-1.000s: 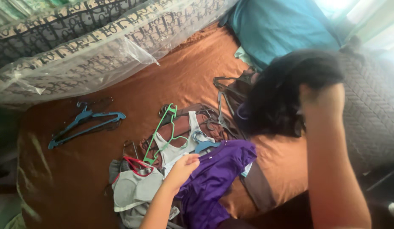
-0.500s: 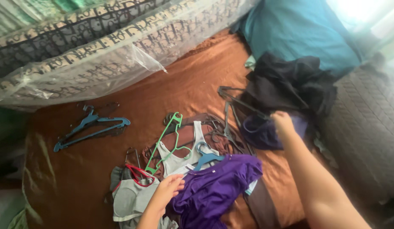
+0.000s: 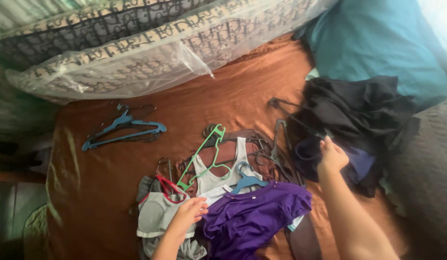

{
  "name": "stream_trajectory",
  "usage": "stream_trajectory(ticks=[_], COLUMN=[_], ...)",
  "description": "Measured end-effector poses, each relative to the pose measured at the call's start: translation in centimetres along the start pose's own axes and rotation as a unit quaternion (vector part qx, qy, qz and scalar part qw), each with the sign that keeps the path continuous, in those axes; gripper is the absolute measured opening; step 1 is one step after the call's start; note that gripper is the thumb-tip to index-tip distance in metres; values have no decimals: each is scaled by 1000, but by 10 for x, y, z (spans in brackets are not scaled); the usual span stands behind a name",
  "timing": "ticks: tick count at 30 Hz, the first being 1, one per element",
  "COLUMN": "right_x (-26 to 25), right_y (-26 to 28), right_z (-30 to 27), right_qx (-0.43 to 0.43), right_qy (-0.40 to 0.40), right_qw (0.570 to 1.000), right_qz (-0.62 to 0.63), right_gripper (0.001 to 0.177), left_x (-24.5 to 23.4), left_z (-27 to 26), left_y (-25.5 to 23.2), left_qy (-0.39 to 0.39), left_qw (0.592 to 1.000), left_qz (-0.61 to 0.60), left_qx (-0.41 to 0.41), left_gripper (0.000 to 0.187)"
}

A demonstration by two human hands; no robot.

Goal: The person sorts and organizes various clothes and hangers on a bed by hand, picking up items one at a time and flattening a brown long-sleeved shirt.

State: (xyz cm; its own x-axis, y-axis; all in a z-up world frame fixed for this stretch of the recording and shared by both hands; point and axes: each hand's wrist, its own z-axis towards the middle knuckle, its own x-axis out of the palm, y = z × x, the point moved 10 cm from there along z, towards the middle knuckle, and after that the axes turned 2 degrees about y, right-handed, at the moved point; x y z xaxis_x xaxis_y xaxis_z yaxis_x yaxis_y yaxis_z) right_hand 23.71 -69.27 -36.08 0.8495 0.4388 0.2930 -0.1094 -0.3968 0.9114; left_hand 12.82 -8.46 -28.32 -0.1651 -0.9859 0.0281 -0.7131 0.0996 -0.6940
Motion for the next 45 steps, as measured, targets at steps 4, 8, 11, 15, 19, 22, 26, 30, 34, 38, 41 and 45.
stream_trajectory(ticks=[4, 8, 11, 15, 19, 22, 26, 30, 34, 38, 41, 45], right_x=[-9, -12, -6, 6, 20, 23, 24, 50, 89, 109, 93, 107], right_y=[-22, -25, -22, -28, -39, -50, -59, -68, -86, -75, -91, -71], right_z=[-20, -13, -2, 8, 7, 5, 0, -3, -78, -242, -320, -363], right_qx=[73, 167, 195, 219, 231, 271, 284, 264, 189, 122, 323, 285], right_qy=[-44, -47, -42, -18, 31, 28, 34, 105, 308, 532, 492, 543], right_qw=[995, 982, 970, 962, 956, 928, 905, 923, 906, 811, 766, 732], right_qz=[49, -79, -137, -162, -179, -255, -316, -258, -221, -211, -259, -297], right_gripper=[27, 32, 33, 36, 41, 44, 40, 26, 19, 13, 20, 26], left_x=[11, 14, 6, -7, -15, -18, -18, -13, 10, 42, 34, 3], left_z=[4, -2, -5, -6, -5, 0, 8, 14, 15, 16, 17, 40], left_y=[-4, -12, -9, 5, 13, 14, 11, -1, -25, -37, -31, -14], left_qy=[23, 34, 15, -8, -16, -22, -22, -29, -10, -7, -43, -65], left_qw=[1000, 999, 1000, 1000, 1000, 1000, 1000, 999, 999, 995, 991, 976], left_qz=[-10, -1, 3, -10, -8, -3, -11, -7, -41, -99, -120, -170], left_qx=[12, 19, 9, -6, -14, -18, -13, -19, 34, 7, 43, 119], left_gripper=[39, 38, 39, 39, 40, 40, 40, 41, 47, 53, 46, 29])
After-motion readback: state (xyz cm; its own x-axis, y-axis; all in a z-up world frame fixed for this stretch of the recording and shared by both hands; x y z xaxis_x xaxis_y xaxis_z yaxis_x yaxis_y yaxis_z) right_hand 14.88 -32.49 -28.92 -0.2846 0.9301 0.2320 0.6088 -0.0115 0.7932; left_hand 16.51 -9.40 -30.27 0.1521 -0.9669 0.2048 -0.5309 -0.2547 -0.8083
